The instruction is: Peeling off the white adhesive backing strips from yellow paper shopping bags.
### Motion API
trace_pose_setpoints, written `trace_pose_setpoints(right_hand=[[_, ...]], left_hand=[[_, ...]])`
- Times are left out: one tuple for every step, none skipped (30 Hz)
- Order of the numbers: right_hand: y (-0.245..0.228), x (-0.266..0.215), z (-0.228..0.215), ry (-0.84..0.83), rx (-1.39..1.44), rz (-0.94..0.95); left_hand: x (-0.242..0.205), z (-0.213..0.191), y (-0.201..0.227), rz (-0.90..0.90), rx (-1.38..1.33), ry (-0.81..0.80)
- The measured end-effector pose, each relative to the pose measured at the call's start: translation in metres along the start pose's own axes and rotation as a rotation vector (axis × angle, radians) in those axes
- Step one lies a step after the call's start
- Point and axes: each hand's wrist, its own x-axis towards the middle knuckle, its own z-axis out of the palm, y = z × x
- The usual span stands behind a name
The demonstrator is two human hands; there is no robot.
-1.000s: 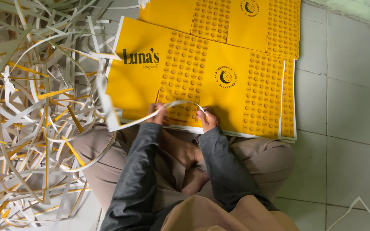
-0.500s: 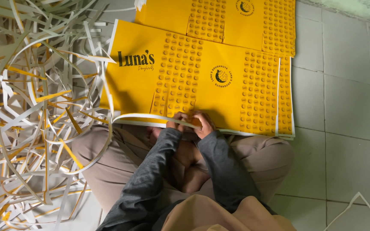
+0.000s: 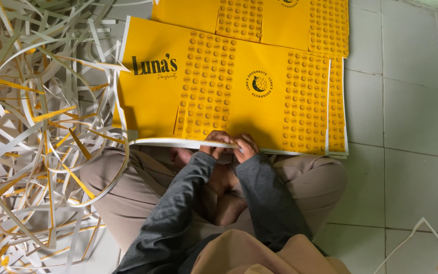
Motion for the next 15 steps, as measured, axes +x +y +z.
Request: trace_pose_setpoints(right_hand=[[0.009, 0.001, -0.004, 0.002, 0.001, 0.002], [0.018, 0.002, -0.008, 0.012, -0.038, -0.003], [0.027, 0.003, -0.012, 0.022, -0.077, -0.009], [0.032, 0.002, -0.017, 0.024, -0.081, -0.003], [0.038, 0.001, -0.021, -0.023, -0.133, 0.017], [0.044, 0.003, -0.026, -0.071, -0.184, 0.034], [0.034, 0.001, -0.028, -0.068, -0.189, 0.037], [0.024, 0.001, -0.03, -0.091, -0.209, 0.081], [0.014, 0.0, -0.032, -0.113, -0.23, 0.126], [0.02, -0.002, -0.041, -0.112, -0.232, 0.133], [0.025, -0.004, -0.05, -0.135, -0.245, 0.113], [0.032, -0.003, -0.06, -0.155, -0.257, 0.089], [0.055, -0.008, -0.06, -0.154, -0.26, 0.093], [0.077, -0.012, -0.06, -0.111, -0.264, 0.125], [0.099, -0.017, -0.061, -0.069, -0.267, 0.157]], left_hand=[[0.004, 0.0, 0.02, -0.001, 0.0, -0.002], [0.009, 0.001, 0.04, -0.208, -0.067, -0.045], [0.013, 0.002, 0.06, -0.415, -0.133, -0.088], [0.001, 0.004, 0.046, -0.418, -0.138, -0.094], [-0.01, 0.005, 0.033, -0.458, -0.118, -0.141], [-0.02, 0.008, 0.019, -0.495, -0.099, -0.186], [-0.017, 0.01, 0.022, -0.494, -0.103, -0.19], [-0.014, 0.013, 0.025, -0.45, -0.082, -0.162], [-0.01, 0.016, 0.028, -0.406, -0.061, -0.134], [-0.007, 0.005, 0.023, -0.41, -0.064, -0.138], [-0.003, -0.006, 0.017, -0.478, -0.191, -0.025], [0.002, -0.016, 0.01, -0.542, -0.316, 0.09], [0.007, -0.027, 0.011, -0.543, -0.318, 0.086], [0.011, -0.038, 0.013, -0.507, -0.278, 0.237], [0.015, -0.049, 0.014, -0.468, -0.237, 0.388]])
